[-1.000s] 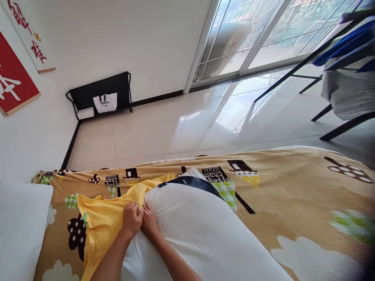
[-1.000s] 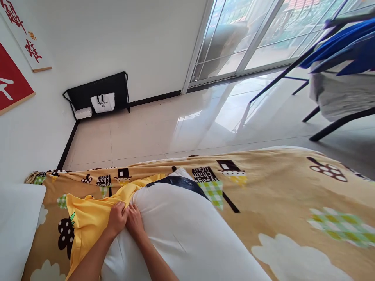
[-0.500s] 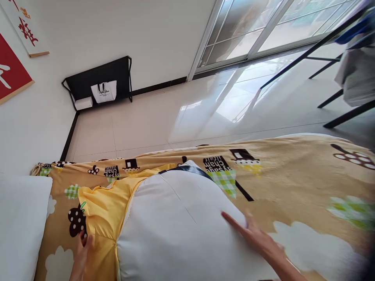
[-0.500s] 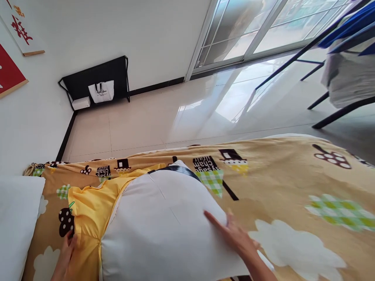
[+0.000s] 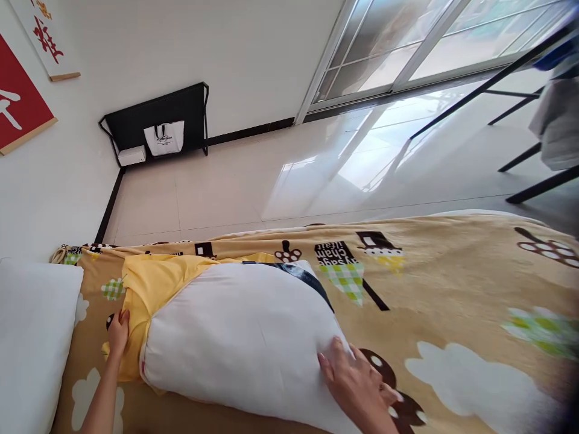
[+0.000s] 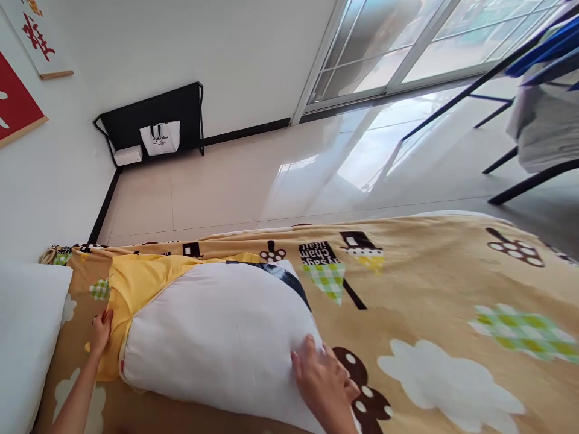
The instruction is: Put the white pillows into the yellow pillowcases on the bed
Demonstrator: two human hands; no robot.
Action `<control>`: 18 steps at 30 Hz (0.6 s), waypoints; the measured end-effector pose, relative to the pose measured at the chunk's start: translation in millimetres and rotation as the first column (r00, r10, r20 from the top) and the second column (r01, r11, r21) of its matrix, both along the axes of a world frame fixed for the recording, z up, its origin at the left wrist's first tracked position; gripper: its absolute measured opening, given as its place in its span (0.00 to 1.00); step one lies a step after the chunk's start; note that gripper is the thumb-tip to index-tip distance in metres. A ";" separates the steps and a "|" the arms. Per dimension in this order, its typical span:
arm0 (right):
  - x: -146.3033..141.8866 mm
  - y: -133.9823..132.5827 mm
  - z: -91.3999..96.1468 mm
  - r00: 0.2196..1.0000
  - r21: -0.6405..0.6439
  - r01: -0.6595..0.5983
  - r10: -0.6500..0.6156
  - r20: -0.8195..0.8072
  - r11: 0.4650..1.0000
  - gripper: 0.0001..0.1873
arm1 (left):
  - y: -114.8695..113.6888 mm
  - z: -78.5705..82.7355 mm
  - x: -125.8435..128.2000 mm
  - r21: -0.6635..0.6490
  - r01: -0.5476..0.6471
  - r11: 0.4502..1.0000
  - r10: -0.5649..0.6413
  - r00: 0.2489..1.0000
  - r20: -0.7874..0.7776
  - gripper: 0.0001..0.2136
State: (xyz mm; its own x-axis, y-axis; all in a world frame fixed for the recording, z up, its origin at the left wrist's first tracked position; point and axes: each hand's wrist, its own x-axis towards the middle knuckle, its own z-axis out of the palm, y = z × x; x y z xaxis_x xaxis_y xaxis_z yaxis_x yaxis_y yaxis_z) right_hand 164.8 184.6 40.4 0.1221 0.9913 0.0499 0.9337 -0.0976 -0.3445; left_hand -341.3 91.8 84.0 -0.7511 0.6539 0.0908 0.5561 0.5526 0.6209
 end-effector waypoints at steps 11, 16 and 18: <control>-232.9 -96.1 -9.1 0.235 0.300 -0.932 0.969 0.074 0.203 0.38 | -109.4 -63.6 106.7 -0.141 -0.203 0.969 0.231 0.947 0.223 0.15; -253.1 -65.5 -6.6 0.247 0.271 -0.940 0.961 0.124 0.207 0.38 | -88.4 -69.8 110.3 -0.033 -0.148 0.988 0.150 0.923 0.354 0.20; -249.8 -53.4 3.3 0.194 0.201 -0.964 0.977 0.086 0.174 0.37 | -83.8 -67.9 109.0 0.021 -0.158 0.987 0.139 0.917 0.373 0.22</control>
